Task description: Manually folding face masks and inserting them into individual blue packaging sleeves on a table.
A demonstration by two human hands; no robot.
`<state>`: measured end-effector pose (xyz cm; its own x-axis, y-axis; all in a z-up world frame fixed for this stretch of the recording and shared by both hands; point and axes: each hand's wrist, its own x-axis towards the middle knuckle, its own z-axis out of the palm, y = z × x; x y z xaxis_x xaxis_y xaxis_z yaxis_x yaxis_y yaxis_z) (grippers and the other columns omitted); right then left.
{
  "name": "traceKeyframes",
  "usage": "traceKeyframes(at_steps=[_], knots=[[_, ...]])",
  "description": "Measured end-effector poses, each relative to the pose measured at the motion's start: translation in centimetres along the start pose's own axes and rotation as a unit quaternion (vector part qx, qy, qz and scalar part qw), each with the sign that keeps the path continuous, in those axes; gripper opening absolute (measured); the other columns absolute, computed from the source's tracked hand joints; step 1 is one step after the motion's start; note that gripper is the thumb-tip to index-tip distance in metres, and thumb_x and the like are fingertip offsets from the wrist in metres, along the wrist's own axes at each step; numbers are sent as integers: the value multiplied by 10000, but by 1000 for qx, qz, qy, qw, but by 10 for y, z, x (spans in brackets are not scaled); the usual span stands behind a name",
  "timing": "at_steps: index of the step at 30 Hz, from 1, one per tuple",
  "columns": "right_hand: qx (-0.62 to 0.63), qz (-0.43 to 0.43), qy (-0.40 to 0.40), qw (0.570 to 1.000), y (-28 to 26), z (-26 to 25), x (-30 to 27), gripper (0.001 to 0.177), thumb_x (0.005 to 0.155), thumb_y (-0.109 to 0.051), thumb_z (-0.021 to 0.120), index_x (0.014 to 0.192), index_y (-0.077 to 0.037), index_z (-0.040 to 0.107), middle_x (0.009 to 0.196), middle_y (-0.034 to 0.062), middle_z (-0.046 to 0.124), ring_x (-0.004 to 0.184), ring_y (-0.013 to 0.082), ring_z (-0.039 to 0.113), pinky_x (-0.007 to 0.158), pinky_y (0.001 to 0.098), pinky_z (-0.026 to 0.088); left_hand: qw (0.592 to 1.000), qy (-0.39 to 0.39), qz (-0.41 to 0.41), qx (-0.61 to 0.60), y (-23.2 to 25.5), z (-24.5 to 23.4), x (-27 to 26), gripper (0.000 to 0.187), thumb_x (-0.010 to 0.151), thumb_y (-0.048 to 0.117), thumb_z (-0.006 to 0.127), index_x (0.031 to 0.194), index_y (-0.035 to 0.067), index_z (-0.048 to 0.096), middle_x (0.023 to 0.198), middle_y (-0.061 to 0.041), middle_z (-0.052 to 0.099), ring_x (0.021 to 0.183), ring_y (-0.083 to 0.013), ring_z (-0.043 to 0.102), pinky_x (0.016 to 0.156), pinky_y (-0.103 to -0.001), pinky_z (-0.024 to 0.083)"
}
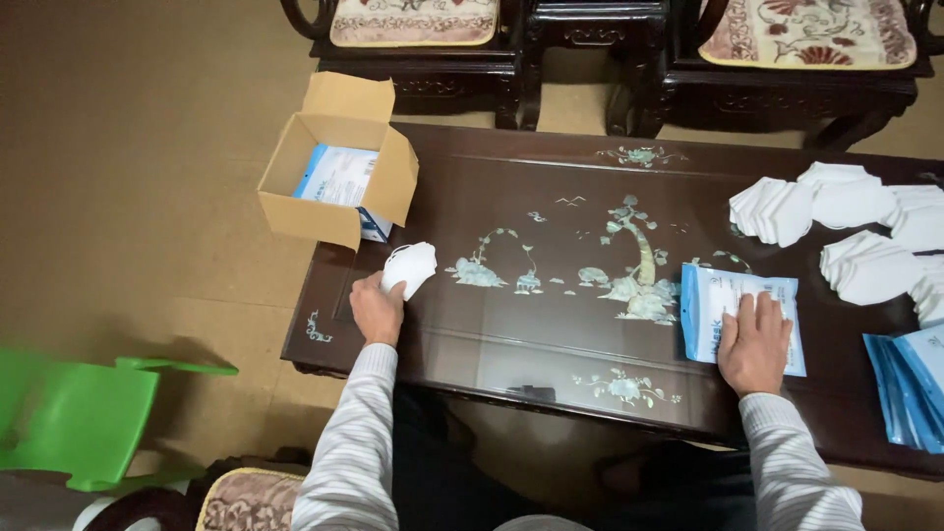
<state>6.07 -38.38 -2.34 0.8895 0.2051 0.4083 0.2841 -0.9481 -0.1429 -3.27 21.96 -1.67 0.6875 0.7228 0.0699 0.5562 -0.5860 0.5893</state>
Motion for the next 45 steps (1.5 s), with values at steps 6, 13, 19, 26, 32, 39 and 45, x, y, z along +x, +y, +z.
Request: traceKeyframes(at_steps=[6, 13, 19, 26, 32, 39, 45], knots=[[13, 27, -37, 999, -1, -2, 1, 504, 1111, -283, 374, 1450, 69, 499, 1552, 353, 458, 1414, 561, 404, 1119, 703, 295, 997, 42, 46, 42, -10, 15, 1, 577, 791, 232, 878, 1306, 63, 681, 1120, -184, 619, 1029, -420, 576, 906, -505, 473], [12, 30, -33, 999, -2, -1, 1, 512, 1110, -284, 374, 1461, 64, 505, 1555, 345, 457, 1416, 549, 405, 1120, 702, 295, 994, 59, 59, 68, -7, 13, -1, 548, 789, 262, 892, 1253, 54, 689, 1083, -177, 604, 976, -390, 586, 845, -491, 490], [19, 47, -44, 998, 1, 3, 0, 535, 1109, -302, 372, 1476, 65, 503, 1574, 336, 441, 1444, 535, 376, 1155, 693, 260, 994, 62, 58, 70, -11, 16, 2, 617, 712, 273, 933, 1264, 92, 725, 1031, -162, 635, 959, -391, 621, 848, -495, 497], [33, 46, 31, 998, 12, 22, -5, 563, 1069, -328, 535, 1490, 47, 547, 1553, 305, 494, 1428, 483, 445, 1184, 626, 304, 998, 41, 50, -23, 14, 2, -17, 207, 935, 270, 743, 1081, 126, 715, 1044, -77, 696, 1030, -309, 647, 924, -462, 442], [83, 49, 179, 979, -10, 16, -2, 696, 918, -269, 833, 1476, 60, 578, 1466, 301, 561, 1375, 456, 510, 1188, 604, 309, 965, -23, 14, -260, 72, 21, -52, 136, 932, 221, 783, 1048, 160, 743, 940, -119, 743, 896, -256, 701, 857, -407, 533], [641, 328, -73, 690, -160, -21, 40, 262, 1039, -310, 637, 1090, -87, 764, 999, 87, 779, 938, 171, 741, 916, 379, 580, 829, -285, -131, -462, 154, 81, -128, 249, 865, 178, 852, 991, -4, 738, 832, -180, 760, 721, -216, 737, 722, -385, 635], [662, 379, -184, 620, -179, 81, 23, 99, 914, -91, 752, 962, -5, 760, 794, 239, 754, 642, 304, 771, 595, 418, 653, 755, -332, -247, -508, 176, 108, -142, 489, 954, 269, 774, 1301, -40, 621, 1186, -208, 659, 1046, -325, 714, 887, -431, 613]])
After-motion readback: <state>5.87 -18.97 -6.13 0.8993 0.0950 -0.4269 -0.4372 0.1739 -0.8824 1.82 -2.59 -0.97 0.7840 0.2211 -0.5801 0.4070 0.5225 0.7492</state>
